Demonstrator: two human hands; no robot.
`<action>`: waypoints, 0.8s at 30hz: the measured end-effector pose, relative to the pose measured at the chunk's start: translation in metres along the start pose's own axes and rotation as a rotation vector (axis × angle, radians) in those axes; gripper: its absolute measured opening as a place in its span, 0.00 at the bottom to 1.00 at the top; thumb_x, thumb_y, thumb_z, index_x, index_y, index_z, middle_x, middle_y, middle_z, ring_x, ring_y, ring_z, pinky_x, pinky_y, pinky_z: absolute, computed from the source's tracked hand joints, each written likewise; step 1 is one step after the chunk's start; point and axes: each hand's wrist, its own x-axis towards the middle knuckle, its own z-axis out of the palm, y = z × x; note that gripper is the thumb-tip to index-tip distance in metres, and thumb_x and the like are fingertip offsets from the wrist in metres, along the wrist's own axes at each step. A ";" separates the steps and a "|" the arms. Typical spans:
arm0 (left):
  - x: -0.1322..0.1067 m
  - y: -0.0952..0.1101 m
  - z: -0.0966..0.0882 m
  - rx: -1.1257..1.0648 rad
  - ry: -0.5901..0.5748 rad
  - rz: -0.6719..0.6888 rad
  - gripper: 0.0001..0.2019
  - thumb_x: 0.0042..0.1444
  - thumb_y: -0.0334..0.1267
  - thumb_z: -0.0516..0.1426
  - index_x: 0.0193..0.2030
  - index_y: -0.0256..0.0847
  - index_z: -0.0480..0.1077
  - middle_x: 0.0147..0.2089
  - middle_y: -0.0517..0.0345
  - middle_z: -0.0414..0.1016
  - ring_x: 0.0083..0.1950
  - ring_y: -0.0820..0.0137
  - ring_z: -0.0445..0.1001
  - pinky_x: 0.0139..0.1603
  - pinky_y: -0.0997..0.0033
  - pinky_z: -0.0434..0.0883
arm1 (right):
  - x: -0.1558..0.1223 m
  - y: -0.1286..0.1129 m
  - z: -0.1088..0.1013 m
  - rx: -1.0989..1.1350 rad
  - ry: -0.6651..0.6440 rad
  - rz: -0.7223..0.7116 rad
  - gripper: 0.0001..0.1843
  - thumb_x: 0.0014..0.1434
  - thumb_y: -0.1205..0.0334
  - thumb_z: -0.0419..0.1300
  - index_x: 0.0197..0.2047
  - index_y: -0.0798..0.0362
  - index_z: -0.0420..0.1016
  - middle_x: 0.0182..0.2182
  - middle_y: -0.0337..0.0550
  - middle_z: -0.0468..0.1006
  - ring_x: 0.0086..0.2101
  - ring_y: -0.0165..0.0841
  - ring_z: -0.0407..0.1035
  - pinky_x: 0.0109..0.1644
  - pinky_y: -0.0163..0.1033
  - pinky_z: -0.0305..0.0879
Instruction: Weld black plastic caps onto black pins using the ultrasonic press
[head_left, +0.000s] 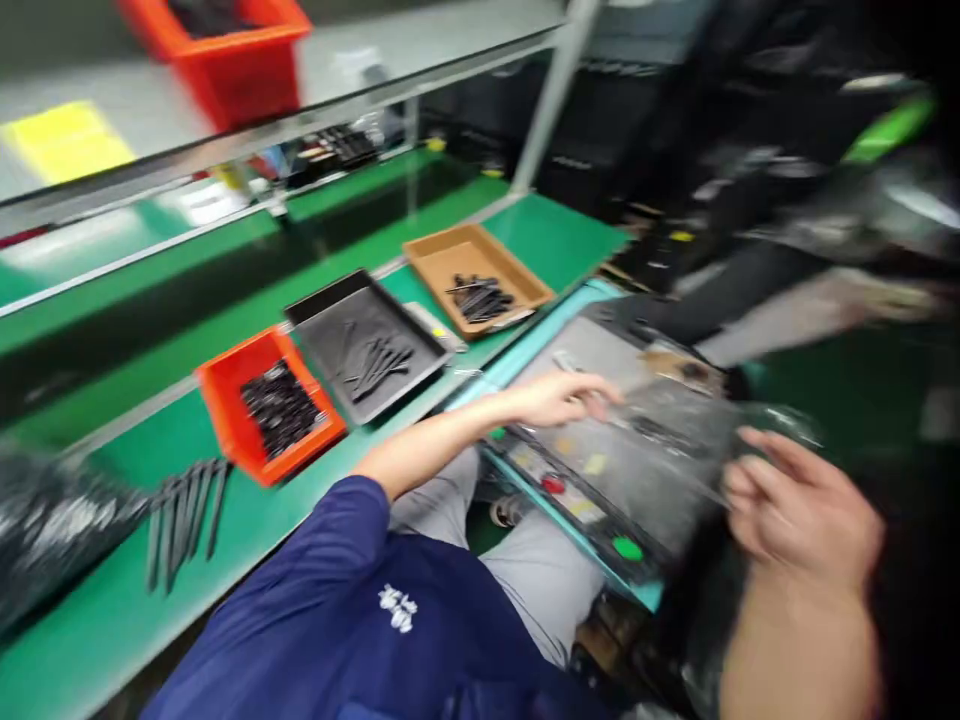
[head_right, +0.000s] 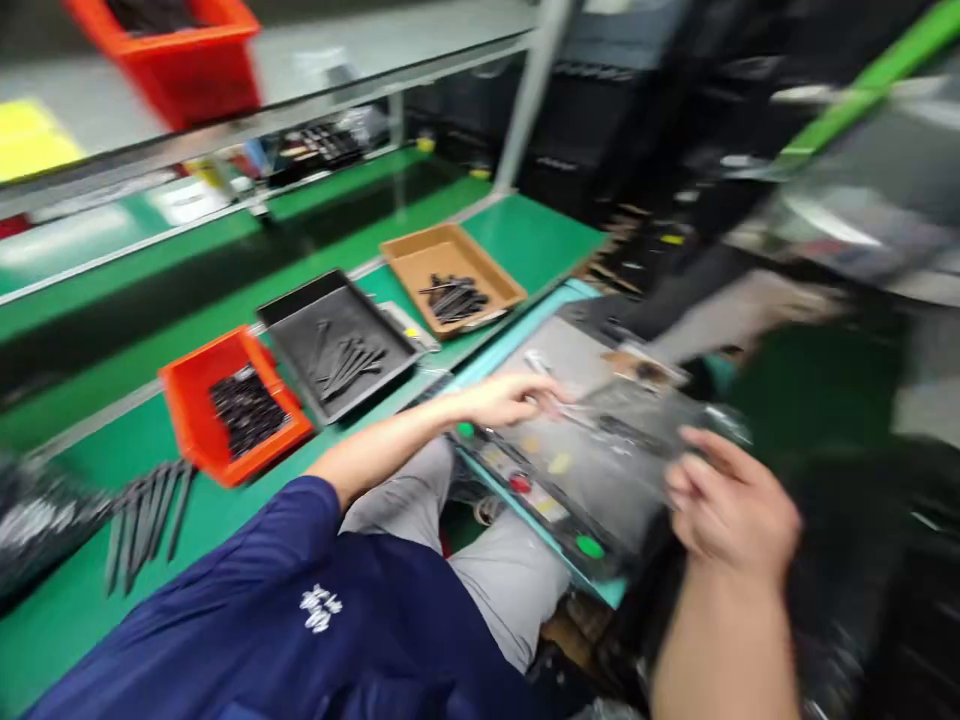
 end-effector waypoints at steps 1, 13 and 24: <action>0.008 -0.003 -0.007 0.011 0.012 0.005 0.22 0.48 0.17 0.51 0.45 0.39 0.78 0.37 0.58 0.82 0.34 0.72 0.78 0.34 0.76 0.72 | 0.000 -0.002 -0.008 0.103 0.119 0.057 0.19 0.46 0.48 0.71 0.40 0.46 0.75 0.38 0.53 0.78 0.16 0.24 0.56 0.17 0.39 0.42; 0.100 0.006 -0.032 0.268 0.065 -0.060 0.21 0.53 0.26 0.52 0.51 0.35 0.76 0.46 0.52 0.80 0.28 0.78 0.71 0.34 0.75 0.71 | 0.095 0.016 -0.009 0.280 0.189 -0.021 0.24 0.46 0.56 0.67 0.48 0.51 0.78 0.39 0.45 0.81 0.18 0.26 0.67 0.15 0.30 0.48; 0.152 -0.010 -0.047 0.173 -0.063 -0.083 0.22 0.56 0.35 0.58 0.57 0.34 0.72 0.55 0.44 0.77 0.25 0.81 0.66 0.27 0.75 0.66 | 0.183 0.027 -0.021 0.151 0.207 0.145 0.18 0.56 0.67 0.62 0.51 0.58 0.75 0.47 0.50 0.79 0.17 0.21 0.64 0.16 0.28 0.46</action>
